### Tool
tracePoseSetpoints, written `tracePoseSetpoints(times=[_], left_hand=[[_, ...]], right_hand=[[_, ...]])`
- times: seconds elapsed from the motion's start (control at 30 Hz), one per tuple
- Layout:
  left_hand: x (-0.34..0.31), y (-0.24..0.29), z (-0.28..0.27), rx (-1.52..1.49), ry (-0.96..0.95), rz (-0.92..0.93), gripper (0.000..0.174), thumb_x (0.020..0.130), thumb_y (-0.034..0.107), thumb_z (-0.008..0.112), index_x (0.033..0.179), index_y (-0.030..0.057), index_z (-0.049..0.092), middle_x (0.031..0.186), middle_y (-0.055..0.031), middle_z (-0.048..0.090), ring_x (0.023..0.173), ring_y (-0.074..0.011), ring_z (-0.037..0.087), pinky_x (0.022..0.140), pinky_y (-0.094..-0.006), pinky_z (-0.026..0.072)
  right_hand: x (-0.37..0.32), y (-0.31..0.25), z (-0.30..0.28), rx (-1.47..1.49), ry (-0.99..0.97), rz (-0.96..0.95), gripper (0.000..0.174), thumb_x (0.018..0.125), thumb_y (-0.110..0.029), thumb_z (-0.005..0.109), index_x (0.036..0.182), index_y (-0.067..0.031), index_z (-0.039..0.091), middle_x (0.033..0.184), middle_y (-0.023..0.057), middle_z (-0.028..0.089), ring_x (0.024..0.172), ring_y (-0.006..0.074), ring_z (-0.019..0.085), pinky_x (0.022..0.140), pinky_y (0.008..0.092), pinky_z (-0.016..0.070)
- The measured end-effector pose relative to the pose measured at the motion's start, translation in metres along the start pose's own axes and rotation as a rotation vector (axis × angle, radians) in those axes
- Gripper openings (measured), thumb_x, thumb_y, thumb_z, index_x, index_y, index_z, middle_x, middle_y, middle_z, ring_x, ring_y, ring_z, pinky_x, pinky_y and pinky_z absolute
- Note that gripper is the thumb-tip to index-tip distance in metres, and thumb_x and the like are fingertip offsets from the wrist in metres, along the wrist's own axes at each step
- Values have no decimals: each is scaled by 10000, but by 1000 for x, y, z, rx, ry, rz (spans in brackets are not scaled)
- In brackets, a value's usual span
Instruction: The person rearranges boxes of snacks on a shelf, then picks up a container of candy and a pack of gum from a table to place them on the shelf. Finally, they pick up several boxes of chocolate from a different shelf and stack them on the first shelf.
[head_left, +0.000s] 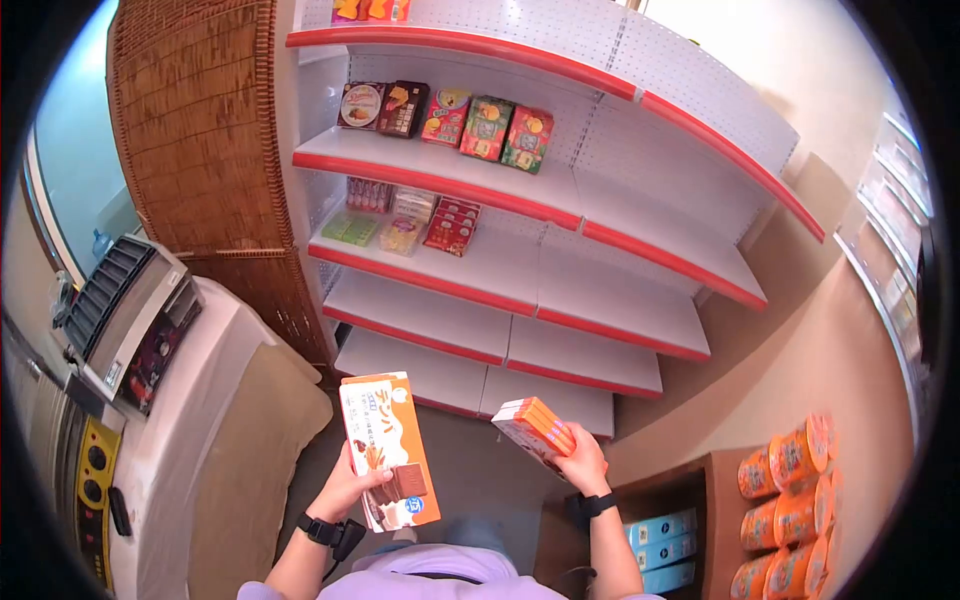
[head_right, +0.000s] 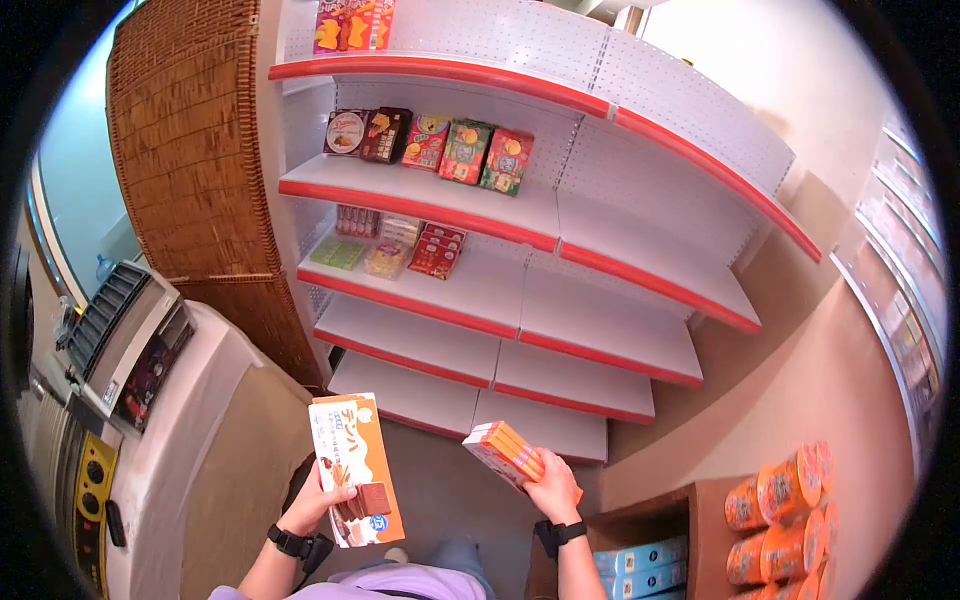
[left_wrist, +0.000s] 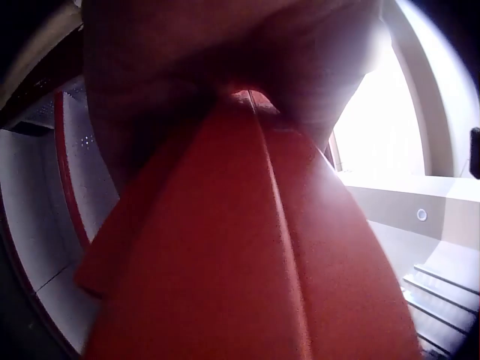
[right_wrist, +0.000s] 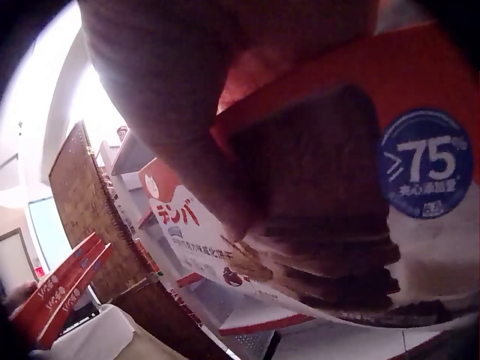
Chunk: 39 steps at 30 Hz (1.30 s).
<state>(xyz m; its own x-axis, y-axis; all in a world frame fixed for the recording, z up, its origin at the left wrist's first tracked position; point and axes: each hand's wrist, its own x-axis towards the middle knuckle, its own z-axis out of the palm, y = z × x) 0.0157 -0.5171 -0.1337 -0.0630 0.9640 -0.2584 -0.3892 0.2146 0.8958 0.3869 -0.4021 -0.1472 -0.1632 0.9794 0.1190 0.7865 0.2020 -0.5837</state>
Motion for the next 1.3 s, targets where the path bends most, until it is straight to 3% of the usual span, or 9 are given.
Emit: tracePoseSetpoints(times=[0.4, 0.6, 0.73, 0.8, 0.83, 0.97, 1.07, 1.13, 1.3], left_hand=[[163, -7, 51, -164, 40, 59, 795, 698, 88, 762, 1342, 39, 298, 1291, -61, 458, 1198, -169, 446, 1017, -335, 349], [204, 23, 77, -305, -106, 162, 758, 653, 151, 816, 1294, 46, 426, 1229, -53, 538, 1152, -203, 510, 1000, -354, 380], [239, 25, 68, -208, -346, 291, 576, 716, 260, 775, 1193, 60, 520, 1141, -95, 608, 1138, -279, 534, 1023, -454, 367], [264, 42, 91, -753, -655, 464, 351, 818, 306, 670, 1072, 95, 551, 1112, -98, 621, 1170, -302, 513, 1048, -554, 304], [268, 53, 97, -737, -665, 463, 222, 873, 346, 588, 967, 148, 548, 1109, -83, 621, 1245, -339, 437, 1048, -651, 219], [284, 67, 129, -936, -570, 511, 216, 861, 386, 600, 954, 201, 540, 1191, -60, 574, 1322, -412, 290, 1032, -704, 157], [285, 67, 122, -859, -476, 298, 287, 834, 349, 650, 1058, 207, 541, 1242, -96, 541, 1315, -388, 316, 1041, -665, 209], [277, 76, 121, -705, -522, 55, 511, 812, 136, 669, 1283, 119, 471, 1321, -128, 488, 1274, -367, 383, 1009, -619, 314], [280, 89, 122, -690, -471, 70, 524, 818, 95, 652, 1301, 75, 448, 1309, -131, 497, 1213, -305, 467, 978, -577, 372]], right_hand=[[221, 18, -28, 206, -238, -287, 472, 635, -164, 784, 1052, -69, 583, 1002, 115, 623, 960, 307, 579, 841, 388, 453], [284, -52, -121, -78, -142, -576, 417, 614, -69, 762, 1004, -72, 613, 918, 70, 634, 833, 253, 591, 753, 341, 447], [295, -59, -151, -55, 32, -681, 411, 584, -49, 749, 972, -80, 615, 882, 59, 634, 817, 243, 580, 733, 341, 421], [296, -61, -161, -67, 59, -715, 427, 608, -68, 742, 1012, -88, 605, 921, 68, 635, 851, 256, 571, 754, 354, 407], [297, -62, -164, -48, 76, -719, 439, 596, -52, 746, 1008, -92, 603, 920, 67, 638, 852, 257, 576, 753, 357, 407], [302, -68, -161, 8, 201, -751, 442, 587, -20, 738, 1001, -92, 600, 917, 58, 641, 843, 248, 586, 749, 345, 406], [303, -65, -157, 1, 227, -732, 446, 583, -20, 742, 1000, -88, 601, 933, 56, 642, 839, 251, 587, 728, 339, 418], [302, -63, -157, 54, 216, -664, 444, 583, -12, 737, 1000, -79, 600, 935, 61, 641, 844, 253, 589, 733, 337, 430], [302, -63, -173, 236, 231, -501, 431, 592, 28, 713, 998, -46, 589, 920, 96, 626, 873, 261, 595, 800, 324, 459]])
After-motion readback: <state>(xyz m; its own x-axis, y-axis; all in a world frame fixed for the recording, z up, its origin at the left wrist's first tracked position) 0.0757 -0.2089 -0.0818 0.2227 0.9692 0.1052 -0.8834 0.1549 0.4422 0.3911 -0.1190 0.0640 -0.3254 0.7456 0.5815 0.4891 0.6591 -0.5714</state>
